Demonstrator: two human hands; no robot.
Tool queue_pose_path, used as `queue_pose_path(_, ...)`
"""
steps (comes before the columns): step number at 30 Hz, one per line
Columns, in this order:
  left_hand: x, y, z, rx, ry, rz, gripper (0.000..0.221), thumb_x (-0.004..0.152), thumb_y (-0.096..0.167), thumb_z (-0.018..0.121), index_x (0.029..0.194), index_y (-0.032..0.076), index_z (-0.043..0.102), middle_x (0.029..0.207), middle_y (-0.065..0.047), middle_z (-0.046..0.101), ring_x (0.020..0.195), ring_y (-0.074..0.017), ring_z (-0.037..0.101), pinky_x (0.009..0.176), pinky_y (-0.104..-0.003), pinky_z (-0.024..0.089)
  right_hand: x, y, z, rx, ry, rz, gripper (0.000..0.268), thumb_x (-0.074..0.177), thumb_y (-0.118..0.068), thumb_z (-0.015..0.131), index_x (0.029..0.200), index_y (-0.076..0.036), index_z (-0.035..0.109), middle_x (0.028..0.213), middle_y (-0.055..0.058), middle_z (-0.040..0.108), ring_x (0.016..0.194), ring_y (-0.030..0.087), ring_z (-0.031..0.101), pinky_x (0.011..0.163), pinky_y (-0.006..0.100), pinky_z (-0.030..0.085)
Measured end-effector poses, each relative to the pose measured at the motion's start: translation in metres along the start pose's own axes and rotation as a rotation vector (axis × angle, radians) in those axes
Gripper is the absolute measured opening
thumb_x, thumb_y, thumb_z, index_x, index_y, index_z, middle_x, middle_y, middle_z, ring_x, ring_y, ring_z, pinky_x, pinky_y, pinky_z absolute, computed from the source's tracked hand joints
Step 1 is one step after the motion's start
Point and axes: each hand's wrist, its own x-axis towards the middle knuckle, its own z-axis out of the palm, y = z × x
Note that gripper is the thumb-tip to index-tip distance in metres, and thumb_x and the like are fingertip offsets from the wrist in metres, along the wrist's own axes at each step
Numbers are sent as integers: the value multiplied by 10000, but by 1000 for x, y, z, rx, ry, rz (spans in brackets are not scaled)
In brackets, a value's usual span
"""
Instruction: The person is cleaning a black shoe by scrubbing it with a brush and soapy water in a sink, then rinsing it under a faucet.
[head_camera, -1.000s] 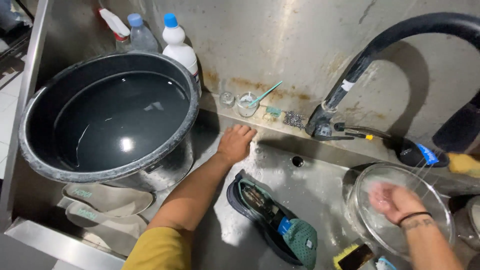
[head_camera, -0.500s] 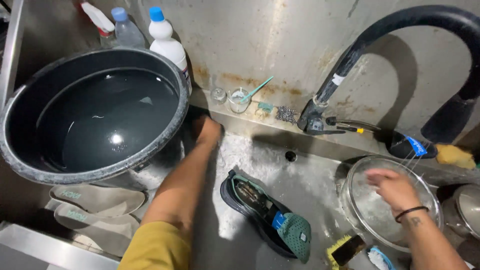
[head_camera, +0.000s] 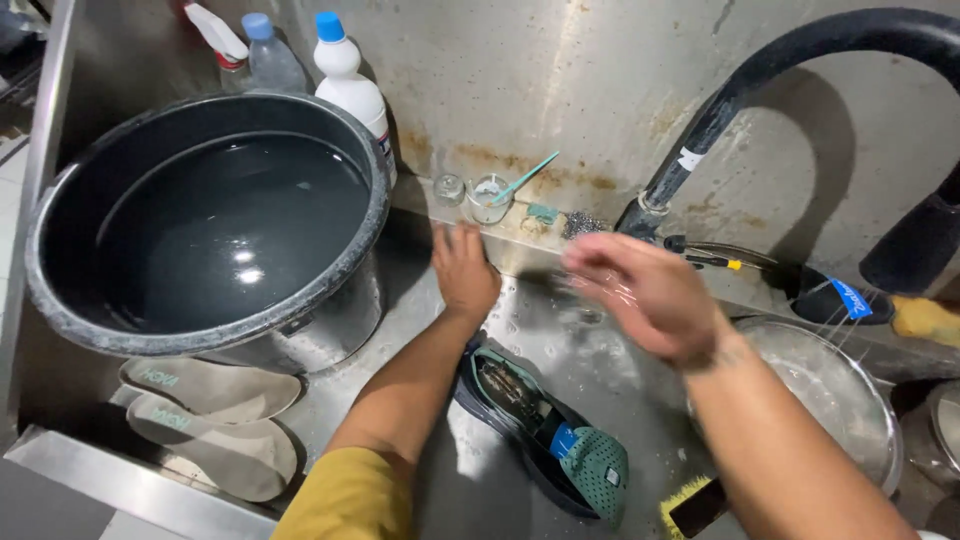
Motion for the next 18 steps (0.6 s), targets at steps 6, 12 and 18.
queue_pose_path(6, 23, -29, -28, 33, -218, 62, 692, 767, 94, 656, 1422, 133, 437, 1513, -70, 367, 1477, -343, 277, 1096, -581, 362, 25, 3, 34, -411, -32, -168, 327, 1009, -271, 568, 1281, -147, 701, 1149, 48, 702, 1141, 131, 617, 1040, 345, 495)
queue_pose_path(12, 26, -49, -31, 63, -409, 121, 846, 816, 144, 669, 1587, 126, 322, 1622, -101, 256, 1551, -341, 151, 1178, -606, 283, 40, 95, -198, -970, 349, -83, 315, 940, -299, 656, 1172, -156, 815, 1024, 162, 806, 1050, 328, 718, 887, 479, 557)
queue_pose_path(18, 70, -104, 57, -296, -189, -91, 697, 825, 58, 629, 1504, 57, 472, 1527, -173, 367, 1444, -362, 343, 1167, -496, 350, 114, 271, -545, -2127, 330, 171, 347, 908, -437, 612, 1183, -361, 810, 1244, -42, 802, 1254, 135, 737, 1093, 293, 579)
